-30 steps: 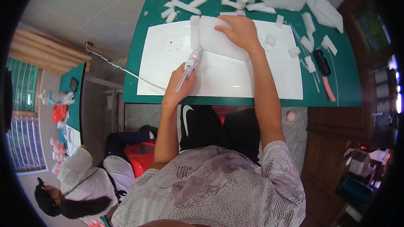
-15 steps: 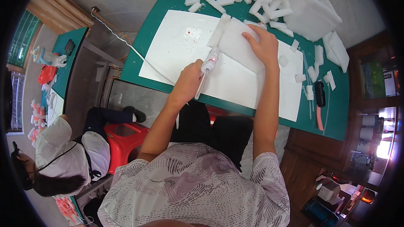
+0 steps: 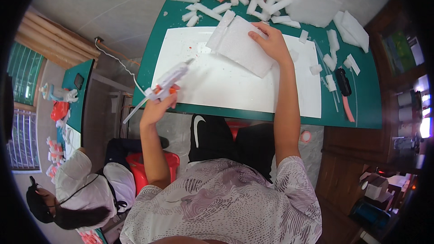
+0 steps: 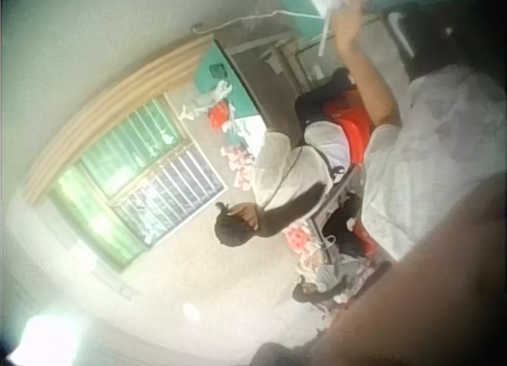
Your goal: The person assembles foam structures by applying hot glue to foam pieces using a hot glue gun and joining the pieces together by hand.
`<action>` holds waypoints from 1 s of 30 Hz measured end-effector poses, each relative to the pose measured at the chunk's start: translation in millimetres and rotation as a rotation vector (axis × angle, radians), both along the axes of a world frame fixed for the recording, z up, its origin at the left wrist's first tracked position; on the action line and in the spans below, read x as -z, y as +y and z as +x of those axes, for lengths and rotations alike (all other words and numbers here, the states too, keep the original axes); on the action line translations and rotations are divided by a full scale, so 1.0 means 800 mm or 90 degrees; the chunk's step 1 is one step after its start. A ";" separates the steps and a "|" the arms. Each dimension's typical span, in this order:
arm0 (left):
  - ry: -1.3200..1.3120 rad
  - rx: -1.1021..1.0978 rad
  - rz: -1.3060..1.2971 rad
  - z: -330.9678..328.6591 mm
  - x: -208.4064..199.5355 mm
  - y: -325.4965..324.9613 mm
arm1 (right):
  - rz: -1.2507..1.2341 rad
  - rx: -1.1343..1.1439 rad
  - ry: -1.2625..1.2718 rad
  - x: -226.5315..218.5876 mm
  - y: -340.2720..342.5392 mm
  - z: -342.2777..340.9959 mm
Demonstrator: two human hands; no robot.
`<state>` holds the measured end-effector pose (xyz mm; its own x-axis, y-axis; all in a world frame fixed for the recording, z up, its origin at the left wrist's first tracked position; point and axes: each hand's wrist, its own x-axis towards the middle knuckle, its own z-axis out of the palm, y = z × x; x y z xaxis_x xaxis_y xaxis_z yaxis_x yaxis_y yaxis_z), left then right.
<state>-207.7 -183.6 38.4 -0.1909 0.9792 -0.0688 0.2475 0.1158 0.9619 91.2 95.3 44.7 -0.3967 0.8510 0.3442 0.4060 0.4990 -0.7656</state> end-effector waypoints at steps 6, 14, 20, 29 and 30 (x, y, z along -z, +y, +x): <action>0.337 -0.096 0.086 -0.045 0.004 0.051 | -0.003 -0.015 0.029 0.001 -0.003 0.021; 0.507 0.051 0.132 -0.066 0.035 0.104 | 0.013 -0.011 -0.056 -0.037 -0.055 0.040; 0.345 0.044 0.249 -0.005 -0.019 0.096 | 0.044 -0.052 -0.117 -0.051 -0.088 0.036; 0.074 0.073 0.134 0.056 -0.039 0.106 | 0.145 -0.147 -0.149 -0.078 -0.125 0.002; 0.073 0.078 0.135 0.055 -0.036 0.105 | 0.145 -0.142 -0.151 -0.080 -0.127 0.001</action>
<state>-163.9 -99.9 67.5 -0.0651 0.9857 0.1553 0.3560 -0.1225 0.9264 91.8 -6.4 108.9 -0.6546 0.6472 0.3906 0.4204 0.7411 -0.5235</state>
